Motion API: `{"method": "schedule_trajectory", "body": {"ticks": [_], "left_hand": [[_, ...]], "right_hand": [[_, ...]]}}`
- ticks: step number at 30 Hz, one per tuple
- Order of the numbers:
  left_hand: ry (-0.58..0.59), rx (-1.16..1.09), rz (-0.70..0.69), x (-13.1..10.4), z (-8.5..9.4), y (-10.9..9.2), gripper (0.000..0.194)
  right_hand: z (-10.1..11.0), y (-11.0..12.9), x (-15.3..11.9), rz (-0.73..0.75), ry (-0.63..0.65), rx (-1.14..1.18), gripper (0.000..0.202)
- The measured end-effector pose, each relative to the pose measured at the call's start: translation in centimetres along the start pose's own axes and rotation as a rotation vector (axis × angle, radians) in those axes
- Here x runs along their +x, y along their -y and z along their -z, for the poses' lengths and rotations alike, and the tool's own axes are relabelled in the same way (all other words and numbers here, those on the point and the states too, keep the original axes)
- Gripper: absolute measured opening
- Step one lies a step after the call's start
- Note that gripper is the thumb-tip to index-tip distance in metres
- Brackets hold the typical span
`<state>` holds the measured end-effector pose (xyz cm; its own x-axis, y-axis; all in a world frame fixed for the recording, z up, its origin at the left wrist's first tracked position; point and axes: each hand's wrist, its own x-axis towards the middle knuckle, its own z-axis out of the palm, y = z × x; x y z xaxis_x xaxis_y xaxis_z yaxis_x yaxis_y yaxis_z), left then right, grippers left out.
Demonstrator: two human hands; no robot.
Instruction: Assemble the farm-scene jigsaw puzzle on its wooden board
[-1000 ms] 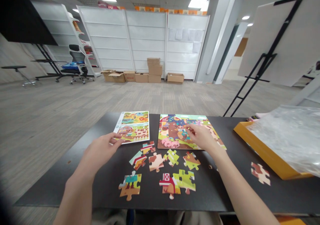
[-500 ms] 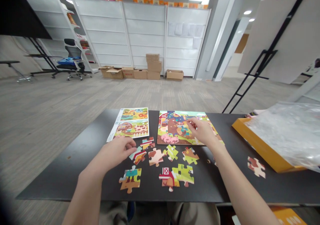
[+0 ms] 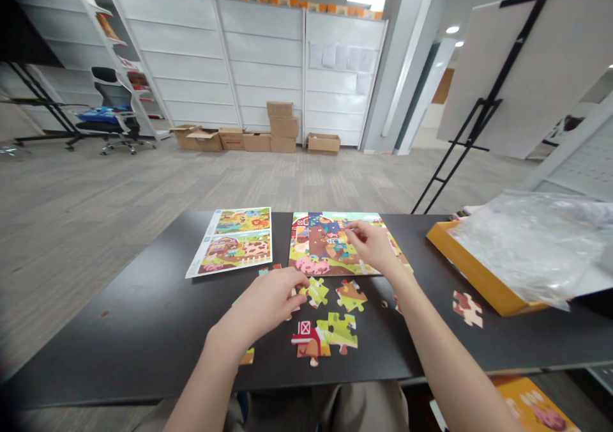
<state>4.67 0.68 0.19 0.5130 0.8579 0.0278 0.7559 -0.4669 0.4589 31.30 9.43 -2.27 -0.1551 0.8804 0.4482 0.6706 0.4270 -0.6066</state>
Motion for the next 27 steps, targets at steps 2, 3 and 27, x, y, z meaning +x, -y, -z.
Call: {"method": "schedule_trajectory", "body": {"ticks": [2,3,27], "left_hand": [[0.010,0.033,-0.001,0.3,-0.3,-0.5,0.019],[0.020,0.058,0.004,0.4,-0.4,-0.7,0.018],[0.093,0.113,0.072,0.2,-0.5,-0.6,0.018]], "right_hand": [[-0.1,-0.1,0.0,0.015,0.009,-0.004,0.028],[-0.2,-0.1,0.1,0.024,0.014,-0.008,0.027],[0.3,-0.5,0.1,0.035,0.026,-0.059,0.033]]}}
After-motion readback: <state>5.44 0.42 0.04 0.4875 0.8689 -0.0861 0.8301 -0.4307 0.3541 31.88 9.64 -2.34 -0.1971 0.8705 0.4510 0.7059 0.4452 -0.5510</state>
